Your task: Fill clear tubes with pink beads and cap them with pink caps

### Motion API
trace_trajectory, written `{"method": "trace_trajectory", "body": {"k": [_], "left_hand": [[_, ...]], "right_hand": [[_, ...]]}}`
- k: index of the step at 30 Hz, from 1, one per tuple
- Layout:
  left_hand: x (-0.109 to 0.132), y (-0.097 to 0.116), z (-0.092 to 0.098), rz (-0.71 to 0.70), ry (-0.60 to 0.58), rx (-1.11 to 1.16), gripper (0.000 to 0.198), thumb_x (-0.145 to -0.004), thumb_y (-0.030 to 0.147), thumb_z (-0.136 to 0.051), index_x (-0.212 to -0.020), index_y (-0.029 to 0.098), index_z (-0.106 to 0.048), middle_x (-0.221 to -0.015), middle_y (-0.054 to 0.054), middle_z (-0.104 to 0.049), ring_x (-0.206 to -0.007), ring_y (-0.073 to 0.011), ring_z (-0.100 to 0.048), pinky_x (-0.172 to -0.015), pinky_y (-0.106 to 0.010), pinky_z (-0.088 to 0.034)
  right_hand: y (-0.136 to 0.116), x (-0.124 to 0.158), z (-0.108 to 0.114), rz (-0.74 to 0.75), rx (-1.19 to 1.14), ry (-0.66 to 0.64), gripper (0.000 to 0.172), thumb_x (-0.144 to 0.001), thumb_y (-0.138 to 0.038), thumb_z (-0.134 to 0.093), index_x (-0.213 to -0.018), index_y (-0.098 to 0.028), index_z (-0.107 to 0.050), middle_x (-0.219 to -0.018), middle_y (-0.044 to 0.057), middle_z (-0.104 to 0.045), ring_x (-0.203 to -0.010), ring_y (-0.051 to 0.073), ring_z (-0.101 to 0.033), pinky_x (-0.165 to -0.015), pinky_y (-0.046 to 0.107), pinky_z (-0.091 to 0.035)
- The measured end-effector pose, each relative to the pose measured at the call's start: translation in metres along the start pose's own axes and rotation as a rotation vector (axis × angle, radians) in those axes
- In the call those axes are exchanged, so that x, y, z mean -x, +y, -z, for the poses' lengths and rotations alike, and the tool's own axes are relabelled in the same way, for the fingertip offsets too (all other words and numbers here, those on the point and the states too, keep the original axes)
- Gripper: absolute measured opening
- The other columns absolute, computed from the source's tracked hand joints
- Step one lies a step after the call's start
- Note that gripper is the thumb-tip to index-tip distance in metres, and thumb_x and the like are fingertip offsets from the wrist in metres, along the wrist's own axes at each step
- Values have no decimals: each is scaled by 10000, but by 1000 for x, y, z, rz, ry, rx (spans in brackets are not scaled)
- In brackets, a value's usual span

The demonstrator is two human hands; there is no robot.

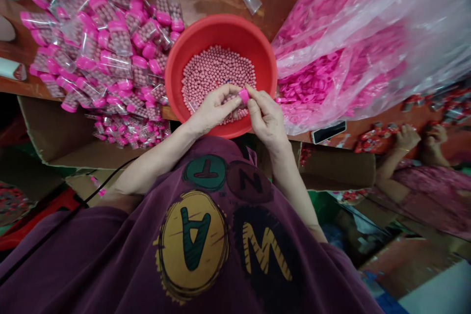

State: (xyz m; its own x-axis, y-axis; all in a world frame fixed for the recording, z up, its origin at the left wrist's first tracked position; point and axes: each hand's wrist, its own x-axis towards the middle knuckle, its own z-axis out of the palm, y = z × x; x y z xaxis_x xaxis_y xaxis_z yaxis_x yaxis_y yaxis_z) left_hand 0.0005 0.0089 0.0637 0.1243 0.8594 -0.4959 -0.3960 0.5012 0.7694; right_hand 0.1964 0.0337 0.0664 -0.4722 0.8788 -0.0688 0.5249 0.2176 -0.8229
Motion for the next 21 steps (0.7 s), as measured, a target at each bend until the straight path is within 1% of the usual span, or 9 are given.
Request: {"method": "trace_trajectory", "body": {"k": [4, 6, 8, 10, 12, 14, 17, 19, 21], "left_hand": [[-9, -9, 6, 51, 54, 86, 172, -1011, 271, -832, -1065, 168, -705, -925, -15, -763, -732, -96, -674, -717, -218, -547], [-12, -13, 7, 64, 48, 82, 162, -996, 239, -836, -1060, 160, -710, -935, -23, -786, -770, -99, -697, -739, -211, -563], [-13, -15, 8, 72, 31, 69, 154, -984, 214, -837, -1051, 158, -710, -923, -20, -791, -752, -93, -695, -739, -211, -571], [-13, -16, 8, 73, 30, 64, 119, -987, 180, -815, -1034, 156, -708, -895, -8, -781, -702, -81, -672, -724, -213, -571], [-12, -16, 7, 65, 51, 60, 82, -986, 123, -783, -1001, 150, -707, -856, 2, -767, -680, -73, -660, -712, -205, -560], [-11, -15, 6, 71, 72, 61, 72, -995, 98, -757, -984, 147, -705, -835, 2, -761, -683, -78, -668, -709, -205, -555], [-8, -11, 2, 131, 87, 86, 98, -1018, 171, -782, -989, 155, -689, -829, -3, -764, -686, -99, -692, -706, -227, -570], [-6, -7, -1, 165, 104, 111, 158, -1009, 211, -822, -984, 159, -674, -843, -5, -770, -686, -103, -702, -706, -234, -584], [-3, -3, -5, 181, 129, 134, 168, -1004, 188, -831, -981, 158, -667, -837, 3, -768, -666, -89, -691, -693, -219, -581]], "right_hand": [[25, 1, -14, -51, -147, 123, 591, -1130, -668, -517, -1654, -394, -504, -1439, 86, -709, -1231, 261, -762, -1067, 527, -703], [37, 0, -21, -104, -175, 194, 599, -1136, -679, -490, -1658, -388, -460, -1421, 98, -700, -1156, 246, -777, -990, 499, -726], [40, -1, -24, -136, -171, 225, 559, -1142, -660, -491, -1619, -369, -502, -1338, 93, -718, -1087, 236, -777, -973, 496, -728], [32, -2, -22, -113, -122, 179, 477, -1154, -616, -486, -1531, -348, -601, -1275, 85, -729, -1104, 247, -765, -1019, 515, -713], [19, -3, -19, -57, -31, 94, 439, -1145, -574, -510, -1486, -335, -648, -1293, 94, -719, -1176, 272, -743, -1087, 543, -681], [8, -3, -19, -13, 87, 23, 516, -1083, -573, -621, -1529, -315, -612, -1361, 119, -689, -1259, 321, -705, -1137, 596, -639], [2, -3, -28, -34, 301, -1, 761, -961, -567, -762, -1589, -215, -516, -1429, 184, -632, -1358, 422, -623, -1161, 713, -559], [4, -3, -37, -68, 415, -4, 792, -932, -513, -767, -1575, -143, -488, -1422, 218, -612, -1372, 453, -590, -1162, 742, -518], [8, -4, -45, -78, 467, -2, 763, -919, -455, -746, -1551, -117, -482, -1402, 228, -610, -1359, 447, -583, -1167, 732, -502]]}}
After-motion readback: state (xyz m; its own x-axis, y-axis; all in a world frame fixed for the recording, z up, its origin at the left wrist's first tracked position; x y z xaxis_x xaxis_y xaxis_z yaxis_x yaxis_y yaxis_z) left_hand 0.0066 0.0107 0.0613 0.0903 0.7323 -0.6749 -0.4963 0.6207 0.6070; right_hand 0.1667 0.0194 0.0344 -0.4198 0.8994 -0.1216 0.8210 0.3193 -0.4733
